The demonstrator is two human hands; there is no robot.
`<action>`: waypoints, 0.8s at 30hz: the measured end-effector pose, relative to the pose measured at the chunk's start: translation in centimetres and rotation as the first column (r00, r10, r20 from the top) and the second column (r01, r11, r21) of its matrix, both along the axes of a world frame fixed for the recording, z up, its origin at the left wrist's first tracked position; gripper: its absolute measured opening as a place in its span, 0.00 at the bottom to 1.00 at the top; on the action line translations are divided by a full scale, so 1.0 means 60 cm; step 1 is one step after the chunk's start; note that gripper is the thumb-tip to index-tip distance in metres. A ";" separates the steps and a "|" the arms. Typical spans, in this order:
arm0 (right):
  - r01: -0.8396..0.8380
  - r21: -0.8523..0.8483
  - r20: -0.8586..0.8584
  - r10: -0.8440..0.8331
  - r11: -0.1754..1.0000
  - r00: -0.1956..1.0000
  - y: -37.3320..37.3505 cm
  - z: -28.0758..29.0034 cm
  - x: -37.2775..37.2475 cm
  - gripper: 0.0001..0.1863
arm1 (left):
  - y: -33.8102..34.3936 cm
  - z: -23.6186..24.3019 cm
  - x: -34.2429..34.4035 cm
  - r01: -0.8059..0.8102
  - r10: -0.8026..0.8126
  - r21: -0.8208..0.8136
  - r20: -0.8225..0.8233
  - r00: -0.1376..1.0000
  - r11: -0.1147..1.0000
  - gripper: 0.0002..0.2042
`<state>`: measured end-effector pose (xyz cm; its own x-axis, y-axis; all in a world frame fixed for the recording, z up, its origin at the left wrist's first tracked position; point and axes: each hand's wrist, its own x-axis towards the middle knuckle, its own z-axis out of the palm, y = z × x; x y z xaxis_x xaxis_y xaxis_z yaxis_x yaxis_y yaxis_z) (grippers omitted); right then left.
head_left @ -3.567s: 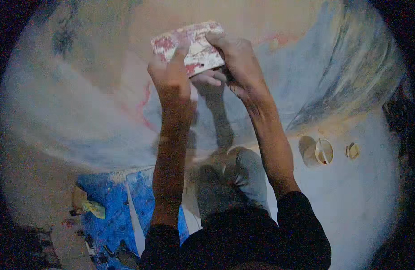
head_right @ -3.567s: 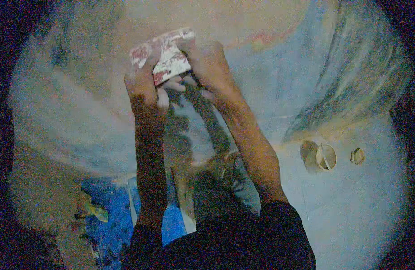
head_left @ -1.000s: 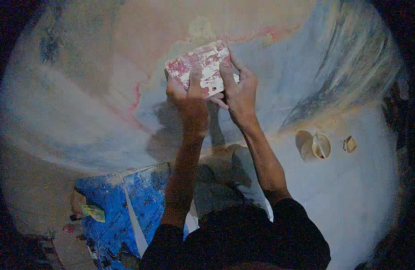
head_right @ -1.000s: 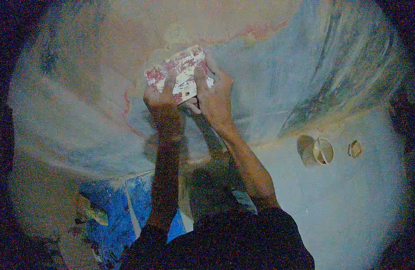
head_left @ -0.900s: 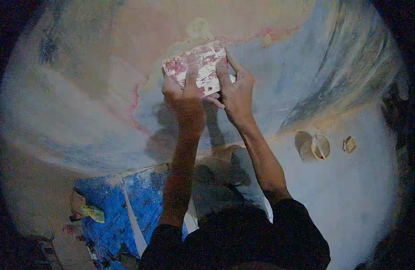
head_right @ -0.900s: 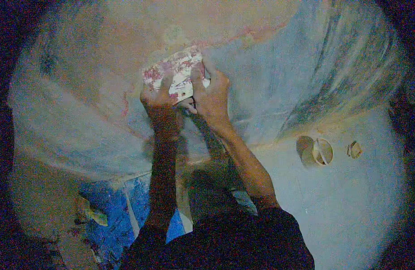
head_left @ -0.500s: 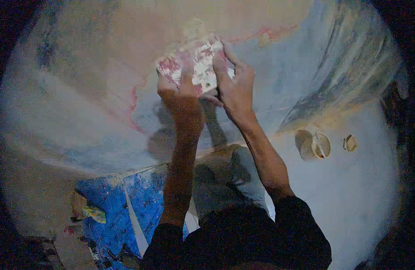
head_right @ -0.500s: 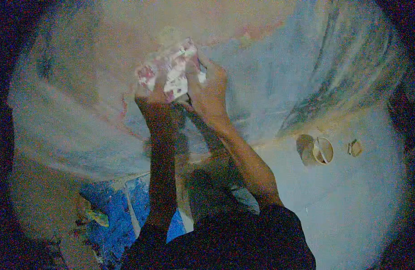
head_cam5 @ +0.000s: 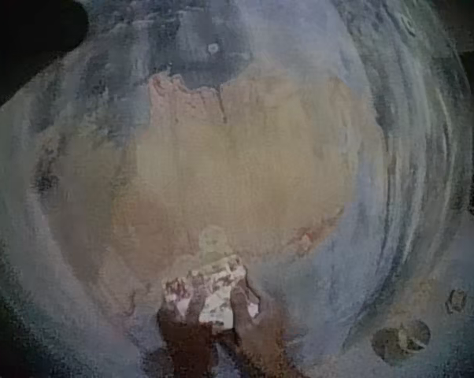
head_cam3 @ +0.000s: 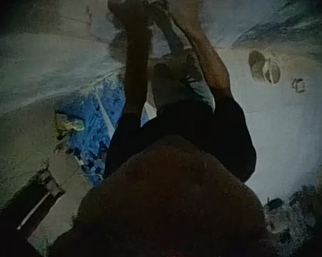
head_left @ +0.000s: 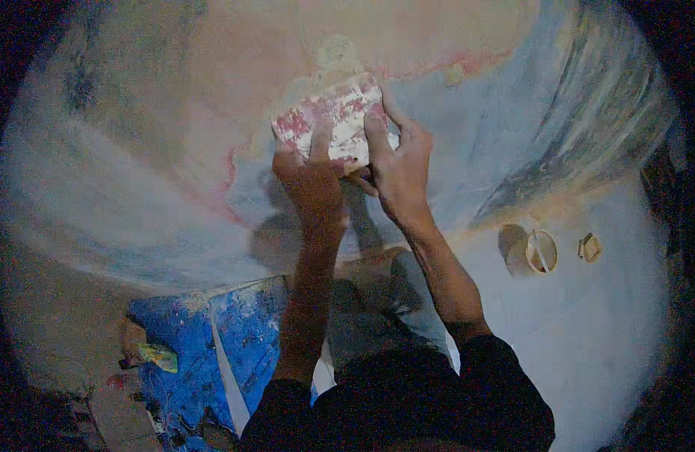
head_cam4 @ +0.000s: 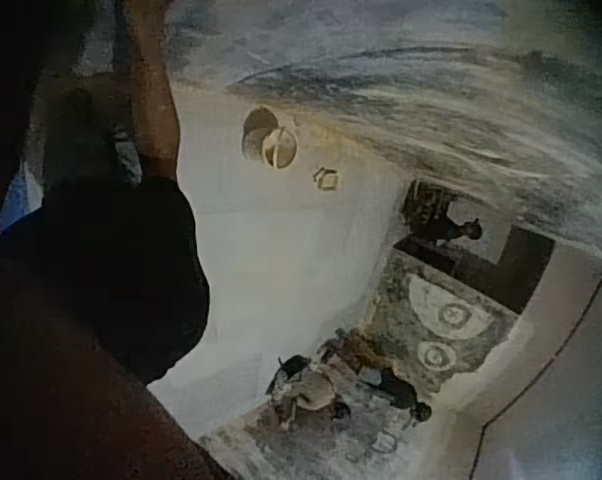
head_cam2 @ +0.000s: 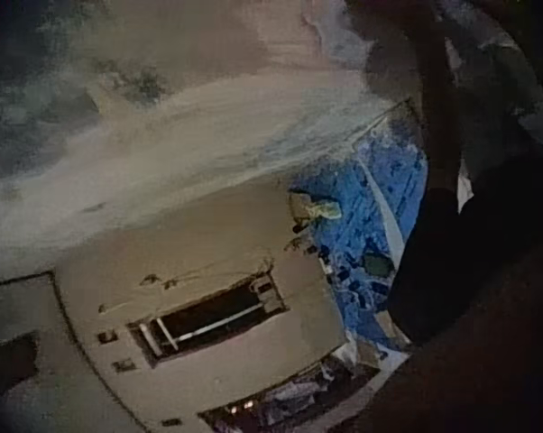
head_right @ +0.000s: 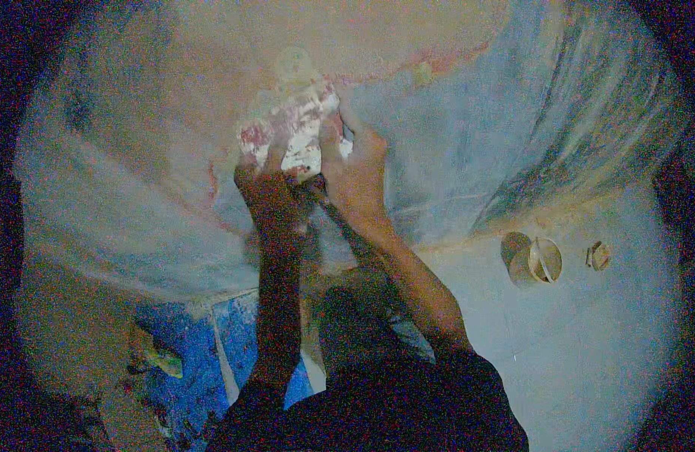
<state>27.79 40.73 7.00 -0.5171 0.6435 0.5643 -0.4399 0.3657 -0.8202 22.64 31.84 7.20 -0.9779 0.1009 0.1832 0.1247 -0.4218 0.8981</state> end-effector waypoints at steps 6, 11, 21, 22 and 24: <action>0.192 -0.087 0.076 -0.185 0.978 0.980 0.005 0.004 0.012 0.23 | 0.007 0.015 0.020 0.010 -0.045 -0.127 -0.275 0.961 0.992 0.15; 0.036 -0.056 -0.076 -0.040 0.998 0.996 -0.013 -0.002 0.003 0.26 | -0.003 -0.025 -0.002 -0.181 0.120 -0.254 -0.239 0.964 0.950 0.16; 0.099 -0.059 0.034 -0.097 0.993 0.995 0.009 -0.018 -0.007 0.20 | -0.002 0.047 0.044 0.148 -0.150 -0.020 -0.125 0.981 0.989 0.14; 0.086 -0.051 -0.017 -0.087 0.995 0.996 0.008 -0.009 -0.009 0.19 | 0.002 0.049 0.039 0.140 -0.135 0.016 -0.172 0.976 0.990 0.13; 0.080 -0.041 -0.073 -0.083 0.996 0.994 0.006 0.010 -0.008 0.19 | 0.005 0.055 0.037 0.141 -0.126 0.054 -0.222 0.967 0.989 0.13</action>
